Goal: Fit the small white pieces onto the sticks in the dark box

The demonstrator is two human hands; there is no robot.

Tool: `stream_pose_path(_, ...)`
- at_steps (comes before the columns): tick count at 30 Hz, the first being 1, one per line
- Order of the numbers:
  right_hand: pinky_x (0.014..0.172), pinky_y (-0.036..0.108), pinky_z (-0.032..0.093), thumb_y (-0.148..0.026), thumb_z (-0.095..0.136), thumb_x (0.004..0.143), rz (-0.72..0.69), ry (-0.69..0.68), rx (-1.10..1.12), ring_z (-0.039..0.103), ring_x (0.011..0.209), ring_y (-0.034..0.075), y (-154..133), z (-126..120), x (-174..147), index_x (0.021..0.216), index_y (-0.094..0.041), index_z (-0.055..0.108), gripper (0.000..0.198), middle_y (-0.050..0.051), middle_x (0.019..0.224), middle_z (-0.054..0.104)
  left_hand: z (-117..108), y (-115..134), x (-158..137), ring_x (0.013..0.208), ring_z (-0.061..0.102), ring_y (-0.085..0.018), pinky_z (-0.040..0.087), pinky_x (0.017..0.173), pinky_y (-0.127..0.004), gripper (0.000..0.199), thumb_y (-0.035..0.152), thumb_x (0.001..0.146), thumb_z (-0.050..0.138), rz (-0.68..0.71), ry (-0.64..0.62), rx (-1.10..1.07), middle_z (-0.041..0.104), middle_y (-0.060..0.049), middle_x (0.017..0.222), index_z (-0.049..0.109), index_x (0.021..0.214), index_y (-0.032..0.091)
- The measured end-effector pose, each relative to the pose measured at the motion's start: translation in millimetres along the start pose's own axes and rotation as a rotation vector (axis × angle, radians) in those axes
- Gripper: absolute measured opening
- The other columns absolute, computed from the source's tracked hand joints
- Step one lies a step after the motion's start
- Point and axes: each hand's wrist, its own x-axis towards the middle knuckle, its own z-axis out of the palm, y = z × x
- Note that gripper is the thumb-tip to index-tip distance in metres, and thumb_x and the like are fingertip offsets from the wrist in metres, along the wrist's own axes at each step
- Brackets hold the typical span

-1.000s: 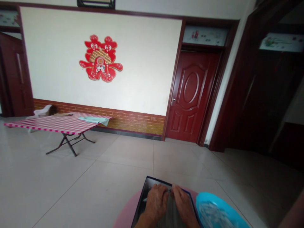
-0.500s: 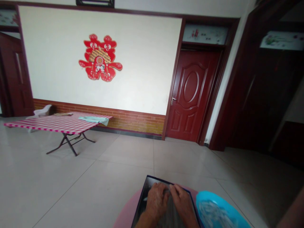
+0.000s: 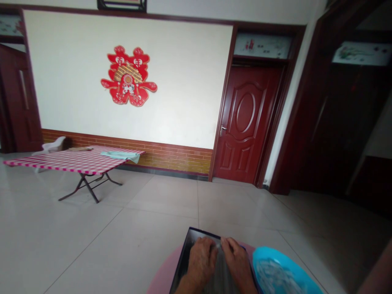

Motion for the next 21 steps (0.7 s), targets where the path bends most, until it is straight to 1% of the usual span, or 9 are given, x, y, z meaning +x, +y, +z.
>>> stream_pose_path(5,0.071,0.028,0.046,-0.054,0.039,0.084,-0.012,0.002,-0.026,0.063,0.071,0.022,-2,0,0,0.07,-0.022,0.064,0.043,0.008,0.075,0.072,-1,1,0,0.087,0.062,-0.023,0.046,0.08,-0.034,0.016,0.016,0.082,0.05,-0.083,-0.048,-0.042,0.069,-0.008,0.089,0.062,0.092,0.016)
stream_pose_path(8,0.071,0.028,0.047,-0.055,0.039,0.084,-0.02,0.011,-0.035,0.063,0.07,0.021,-5,1,0,0.068,-0.023,0.065,0.045,0.008,0.073,0.071,-3,2,0,0.086,0.062,-0.022,0.046,0.078,-0.032,0.016,0.014,0.081,0.051,-0.124,-0.07,-0.062,0.069,-0.008,0.089,0.062,0.092,0.016)
stream_pose_path(13,0.071,0.026,0.047,-0.052,0.043,0.083,-0.023,0.013,-0.028,0.064,0.071,0.02,-8,1,-1,0.07,-0.023,0.066,0.04,0.007,0.075,0.072,-3,0,0,0.084,0.063,-0.022,0.048,0.077,-0.033,0.015,0.014,0.079,0.052,-0.152,-0.07,-0.04,0.069,-0.008,0.087,0.062,0.089,0.015)
stream_pose_path(15,0.07,0.026,0.047,-0.052,0.043,0.083,-0.017,0.017,-0.017,0.064,0.07,0.02,-9,1,-1,0.07,-0.023,0.066,0.039,0.006,0.076,0.072,1,-2,0,0.085,0.064,-0.023,0.049,0.078,-0.034,0.019,0.016,0.079,0.052,-0.126,-0.046,-0.05,0.07,-0.009,0.09,0.063,0.094,0.015)
stream_pose_path(18,0.068,0.027,0.046,-0.054,0.041,0.082,-0.01,0.019,0.001,0.063,0.07,0.021,-10,0,-1,0.069,-0.023,0.064,0.04,0.007,0.075,0.072,9,-6,-3,0.093,0.065,-0.024,0.05,0.085,-0.036,0.028,0.023,0.085,0.049,-0.036,0.046,-0.061,0.071,-0.011,0.101,0.063,0.108,0.016)
stream_pose_path(19,0.068,0.027,0.046,-0.055,0.04,0.082,-0.011,0.022,0.004,0.063,0.069,0.021,-11,0,0,0.068,-0.023,0.063,0.041,0.007,0.074,0.071,11,-7,-3,0.097,0.065,-0.024,0.05,0.087,-0.037,0.029,0.025,0.088,0.046,-0.002,0.079,-0.054,0.07,-0.012,0.103,0.063,0.11,0.016)
stream_pose_path(21,0.067,0.028,0.045,-0.056,0.04,0.081,-0.011,0.031,0.003,0.063,0.068,0.021,-11,0,0,0.066,-0.023,0.061,0.042,0.007,0.072,0.071,13,-8,-4,0.097,0.065,-0.024,0.05,0.088,-0.038,0.031,0.026,0.092,0.04,0.049,0.117,-0.042,0.071,-0.012,0.1,0.065,0.107,0.017)
